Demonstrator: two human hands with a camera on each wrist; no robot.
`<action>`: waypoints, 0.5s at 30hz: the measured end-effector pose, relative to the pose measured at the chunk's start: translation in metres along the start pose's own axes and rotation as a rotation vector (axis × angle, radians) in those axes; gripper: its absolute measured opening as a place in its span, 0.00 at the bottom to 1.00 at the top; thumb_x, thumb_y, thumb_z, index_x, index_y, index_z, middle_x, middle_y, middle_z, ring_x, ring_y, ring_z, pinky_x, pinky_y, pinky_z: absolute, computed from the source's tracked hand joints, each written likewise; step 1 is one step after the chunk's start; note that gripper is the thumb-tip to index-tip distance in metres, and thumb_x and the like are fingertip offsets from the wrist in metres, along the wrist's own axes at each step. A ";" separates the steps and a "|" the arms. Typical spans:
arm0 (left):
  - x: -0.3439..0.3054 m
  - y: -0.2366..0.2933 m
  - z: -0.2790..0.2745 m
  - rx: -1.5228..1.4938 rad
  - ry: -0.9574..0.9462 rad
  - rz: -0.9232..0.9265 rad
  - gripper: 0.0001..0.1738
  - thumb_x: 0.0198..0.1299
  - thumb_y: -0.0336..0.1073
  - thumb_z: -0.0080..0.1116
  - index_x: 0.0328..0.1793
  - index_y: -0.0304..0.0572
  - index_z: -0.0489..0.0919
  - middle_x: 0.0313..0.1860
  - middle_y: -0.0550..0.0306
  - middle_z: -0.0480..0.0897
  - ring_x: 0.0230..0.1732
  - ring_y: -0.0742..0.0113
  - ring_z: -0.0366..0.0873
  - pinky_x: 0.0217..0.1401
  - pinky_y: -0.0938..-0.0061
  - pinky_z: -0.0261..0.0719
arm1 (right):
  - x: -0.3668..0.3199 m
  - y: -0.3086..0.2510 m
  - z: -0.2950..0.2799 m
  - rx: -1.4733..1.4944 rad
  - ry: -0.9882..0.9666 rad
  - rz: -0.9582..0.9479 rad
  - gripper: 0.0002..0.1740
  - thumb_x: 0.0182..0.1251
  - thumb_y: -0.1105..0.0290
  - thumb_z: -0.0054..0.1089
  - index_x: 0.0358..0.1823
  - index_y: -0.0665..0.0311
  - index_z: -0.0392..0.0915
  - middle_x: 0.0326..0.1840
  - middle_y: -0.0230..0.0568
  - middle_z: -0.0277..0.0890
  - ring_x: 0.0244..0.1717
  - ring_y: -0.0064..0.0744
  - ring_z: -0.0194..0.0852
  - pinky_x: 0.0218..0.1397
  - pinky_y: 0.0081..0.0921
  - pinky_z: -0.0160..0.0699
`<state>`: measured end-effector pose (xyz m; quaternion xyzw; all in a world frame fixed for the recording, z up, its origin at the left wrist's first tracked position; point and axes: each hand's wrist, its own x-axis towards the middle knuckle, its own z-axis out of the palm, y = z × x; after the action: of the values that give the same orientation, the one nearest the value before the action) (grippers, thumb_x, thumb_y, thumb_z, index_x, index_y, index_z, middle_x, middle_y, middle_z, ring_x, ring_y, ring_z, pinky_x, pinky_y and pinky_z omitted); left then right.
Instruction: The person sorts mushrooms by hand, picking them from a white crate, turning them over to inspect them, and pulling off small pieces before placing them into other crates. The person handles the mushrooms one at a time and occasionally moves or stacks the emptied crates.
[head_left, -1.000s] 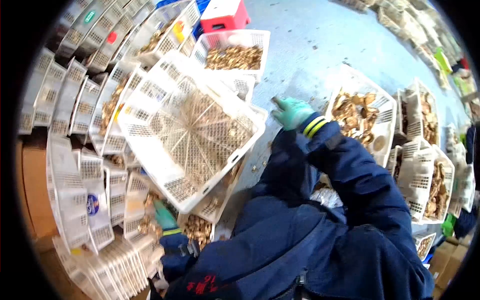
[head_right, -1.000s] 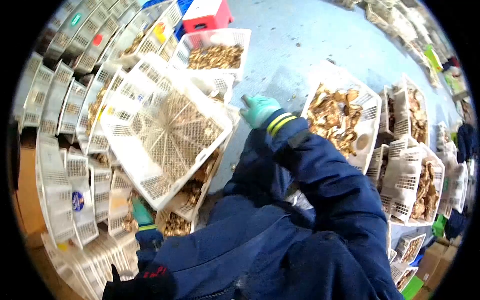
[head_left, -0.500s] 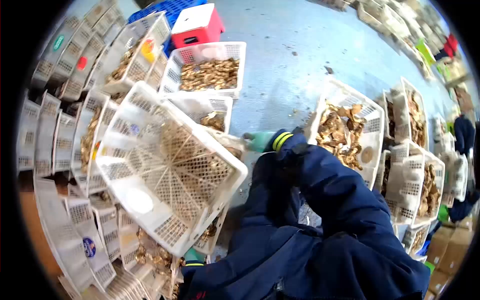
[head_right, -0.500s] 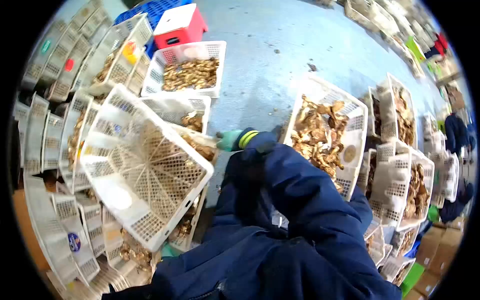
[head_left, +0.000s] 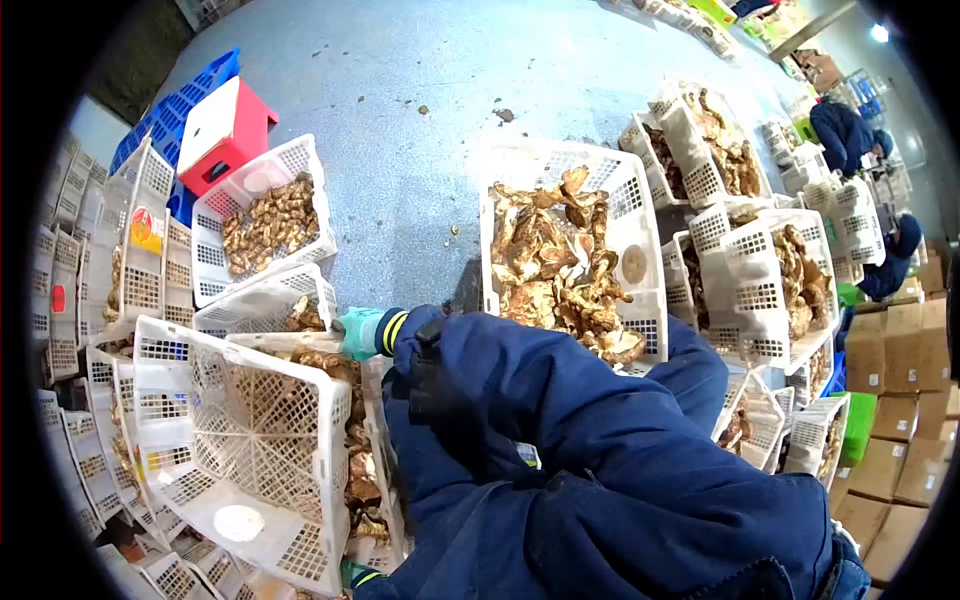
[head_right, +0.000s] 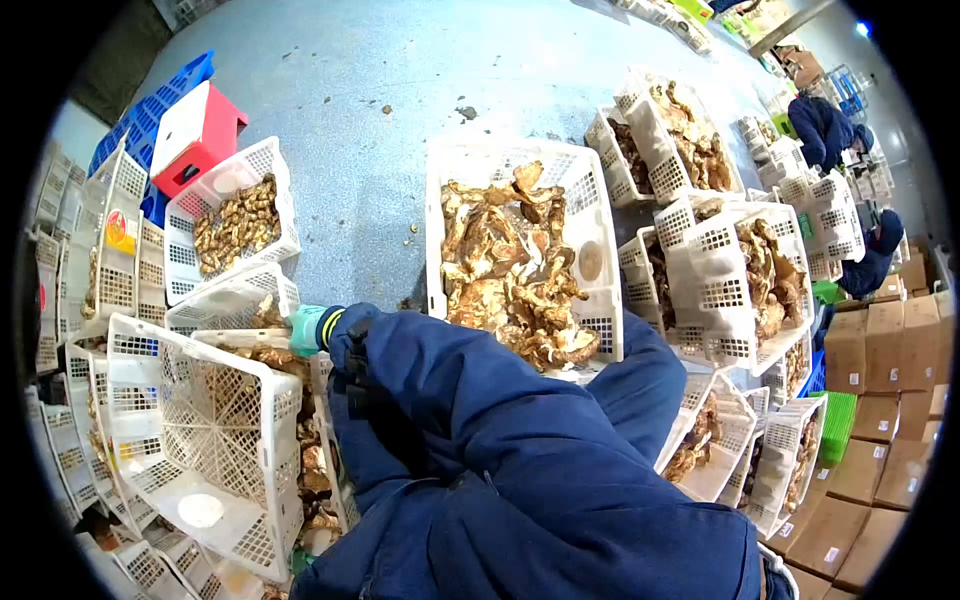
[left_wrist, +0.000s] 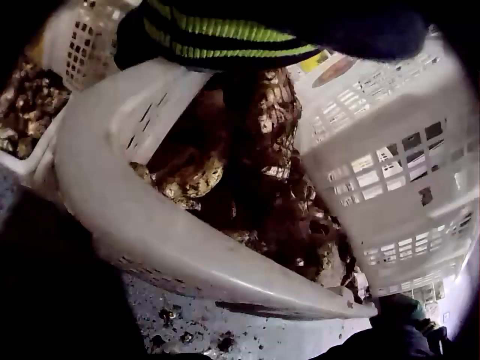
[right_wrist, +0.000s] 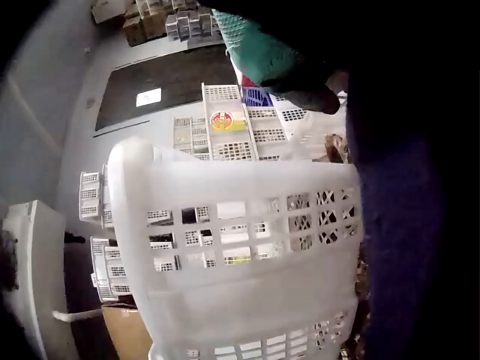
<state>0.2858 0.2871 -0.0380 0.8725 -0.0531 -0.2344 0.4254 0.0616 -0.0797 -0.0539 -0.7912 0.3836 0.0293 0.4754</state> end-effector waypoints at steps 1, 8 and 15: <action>-0.001 0.002 0.001 0.009 0.001 0.007 0.34 0.69 0.57 0.43 0.65 0.30 0.68 0.57 0.44 0.77 0.51 0.58 0.78 0.50 0.69 0.78 | -0.007 -0.001 -0.005 0.040 0.000 0.059 0.20 0.51 0.61 0.58 0.43 0.65 0.81 0.37 0.52 0.81 0.39 0.50 0.81 0.42 0.38 0.78; -0.008 0.006 -0.013 -0.010 0.003 0.049 0.34 0.69 0.56 0.43 0.65 0.30 0.68 0.57 0.44 0.76 0.51 0.58 0.78 0.51 0.68 0.78 | -0.074 0.016 -0.033 0.104 0.197 0.224 0.20 0.54 0.58 0.55 0.43 0.62 0.82 0.38 0.51 0.82 0.42 0.47 0.82 0.48 0.38 0.77; -0.002 0.066 -0.043 -0.064 0.030 0.253 0.34 0.69 0.56 0.44 0.65 0.30 0.67 0.58 0.44 0.76 0.52 0.57 0.78 0.52 0.68 0.78 | -0.128 -0.014 -0.072 0.417 0.440 0.206 0.16 0.53 0.57 0.65 0.33 0.64 0.79 0.24 0.42 0.77 0.28 0.30 0.74 0.35 0.29 0.74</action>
<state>0.3103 0.2773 0.0361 0.8481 -0.1487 -0.1675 0.4801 -0.0424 -0.0577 0.0479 -0.6211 0.5529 -0.1739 0.5276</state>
